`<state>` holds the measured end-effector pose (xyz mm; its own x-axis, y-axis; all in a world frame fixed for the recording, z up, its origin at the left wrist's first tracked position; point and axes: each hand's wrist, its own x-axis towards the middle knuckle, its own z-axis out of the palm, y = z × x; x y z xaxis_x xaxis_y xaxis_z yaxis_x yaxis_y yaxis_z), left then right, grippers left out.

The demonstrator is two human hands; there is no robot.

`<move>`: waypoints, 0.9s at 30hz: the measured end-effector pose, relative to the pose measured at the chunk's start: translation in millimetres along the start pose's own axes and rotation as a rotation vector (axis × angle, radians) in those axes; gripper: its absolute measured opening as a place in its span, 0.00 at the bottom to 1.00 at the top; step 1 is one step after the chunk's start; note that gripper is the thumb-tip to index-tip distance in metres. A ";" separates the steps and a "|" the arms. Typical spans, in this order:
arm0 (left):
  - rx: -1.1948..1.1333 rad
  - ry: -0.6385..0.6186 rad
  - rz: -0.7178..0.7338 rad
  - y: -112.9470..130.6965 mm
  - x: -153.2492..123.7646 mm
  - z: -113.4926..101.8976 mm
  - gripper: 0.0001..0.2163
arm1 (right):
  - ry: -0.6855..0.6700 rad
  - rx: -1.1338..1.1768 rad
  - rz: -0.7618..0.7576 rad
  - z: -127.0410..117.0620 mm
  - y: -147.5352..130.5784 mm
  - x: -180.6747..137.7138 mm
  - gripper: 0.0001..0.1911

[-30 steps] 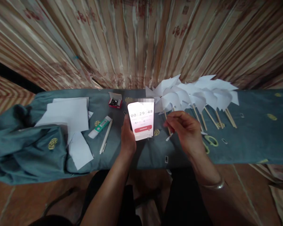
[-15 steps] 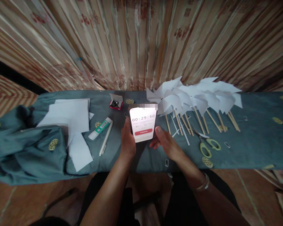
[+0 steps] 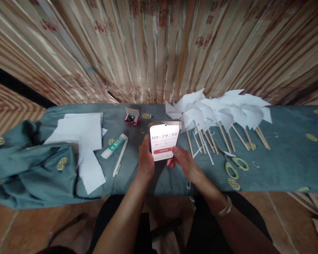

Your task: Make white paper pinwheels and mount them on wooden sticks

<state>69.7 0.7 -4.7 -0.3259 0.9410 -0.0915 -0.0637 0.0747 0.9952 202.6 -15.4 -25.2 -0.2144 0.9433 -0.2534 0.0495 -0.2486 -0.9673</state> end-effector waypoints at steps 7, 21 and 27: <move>0.116 0.020 0.135 -9.9 1.0 -3.3 0.06 | 0.018 -0.108 -0.050 -0.8 -0.1 -2.8 0.27; -0.036 0.001 0.098 -8.8 1.4 1.2 0.10 | 0.021 -0.339 -0.147 -1.4 -5.8 -8.6 0.21; 0.038 0.088 0.119 -13.3 2.3 -1.5 0.04 | 0.004 -0.398 -0.174 -0.1 -7.3 -9.5 0.23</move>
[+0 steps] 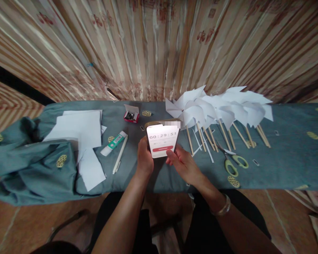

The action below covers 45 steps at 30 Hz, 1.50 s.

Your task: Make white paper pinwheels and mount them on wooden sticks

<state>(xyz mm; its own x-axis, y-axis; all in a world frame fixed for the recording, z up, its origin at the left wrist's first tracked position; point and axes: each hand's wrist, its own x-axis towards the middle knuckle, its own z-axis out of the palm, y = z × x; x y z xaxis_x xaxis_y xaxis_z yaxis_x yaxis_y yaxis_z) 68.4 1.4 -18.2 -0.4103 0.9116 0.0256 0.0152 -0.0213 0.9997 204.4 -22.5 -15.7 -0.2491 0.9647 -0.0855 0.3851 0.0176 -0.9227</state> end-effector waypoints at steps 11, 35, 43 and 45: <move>0.028 0.054 -0.010 -13.0 -0.8 0.7 0.05 | 0.008 -0.019 0.015 1.9 4.4 -1.7 0.24; 0.025 0.004 0.032 -15.4 -0.8 -1.7 0.07 | 0.012 -0.026 0.006 4.0 1.2 -3.4 0.25; 0.058 0.016 0.096 -25.5 -1.4 -6.5 0.06 | 0.027 -0.019 0.004 7.5 7.9 -2.8 0.23; 0.050 -0.002 0.098 -24.1 -1.1 -6.3 0.07 | 0.027 -0.012 0.005 7.7 8.0 -2.7 0.24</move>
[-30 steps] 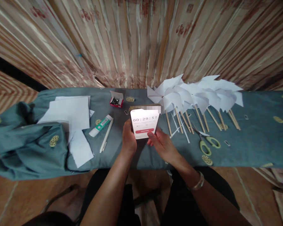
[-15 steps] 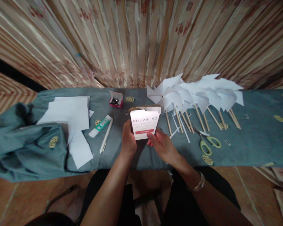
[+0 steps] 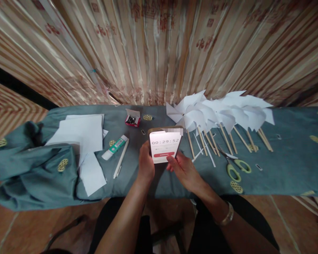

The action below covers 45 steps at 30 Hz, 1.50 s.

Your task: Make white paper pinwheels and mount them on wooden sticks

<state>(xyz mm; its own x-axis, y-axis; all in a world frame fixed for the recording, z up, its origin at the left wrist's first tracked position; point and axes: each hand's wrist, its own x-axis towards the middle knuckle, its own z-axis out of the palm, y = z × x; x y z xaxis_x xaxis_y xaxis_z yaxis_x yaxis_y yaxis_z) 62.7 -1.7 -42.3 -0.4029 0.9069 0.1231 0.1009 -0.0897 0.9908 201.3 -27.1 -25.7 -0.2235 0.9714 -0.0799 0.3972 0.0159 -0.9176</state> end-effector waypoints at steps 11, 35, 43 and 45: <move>0.041 0.000 -0.081 13.6 0.7 -0.7 0.05 | -0.011 -0.003 -0.002 0.4 -1.2 -0.2 0.23; 0.046 -0.036 -0.032 9.6 2.4 0.2 0.09 | -0.009 -0.024 0.004 -0.1 -0.6 -1.2 0.23; 0.209 -0.047 0.018 7.0 0.4 -5.3 0.07 | -0.009 -0.014 -0.005 0.0 -0.1 -1.8 0.22; 0.203 -0.060 0.008 6.4 0.3 -5.6 0.07 | -0.013 -0.010 -0.004 -0.1 -0.4 -2.0 0.23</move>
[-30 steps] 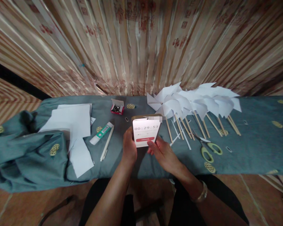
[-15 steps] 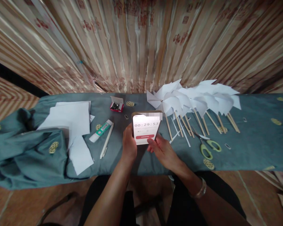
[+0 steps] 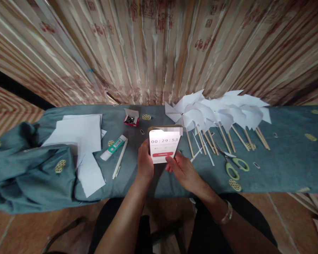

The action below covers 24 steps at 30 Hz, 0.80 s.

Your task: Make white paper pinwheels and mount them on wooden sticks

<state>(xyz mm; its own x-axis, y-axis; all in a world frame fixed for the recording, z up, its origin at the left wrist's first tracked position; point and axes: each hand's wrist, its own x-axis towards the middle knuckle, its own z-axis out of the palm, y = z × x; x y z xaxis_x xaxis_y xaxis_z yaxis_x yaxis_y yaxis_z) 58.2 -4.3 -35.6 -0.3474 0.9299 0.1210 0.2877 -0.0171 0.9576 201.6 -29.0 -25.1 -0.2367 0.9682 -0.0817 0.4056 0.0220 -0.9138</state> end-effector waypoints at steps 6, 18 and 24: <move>-0.005 0.041 -0.018 -1.2 -0.2 0.8 0.07 | 0.003 -0.009 -0.009 0.1 -0.7 -0.3 0.22; -0.030 0.018 -0.004 -4.6 -0.1 1.1 0.07 | 0.002 -0.008 -0.004 0.3 -0.4 -0.8 0.22; -0.043 0.056 -0.022 -7.6 -0.9 1.8 0.09 | -0.003 -0.019 -0.012 0.4 -1.3 -0.9 0.22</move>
<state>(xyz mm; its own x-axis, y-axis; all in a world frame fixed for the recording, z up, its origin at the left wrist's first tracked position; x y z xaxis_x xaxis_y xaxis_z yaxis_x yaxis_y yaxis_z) 57.9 -4.3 -43.5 -0.4030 0.9082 0.1134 0.2410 -0.0142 0.9704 201.0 -30.0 -24.0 -0.2446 0.9669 -0.0722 0.4192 0.0383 -0.9071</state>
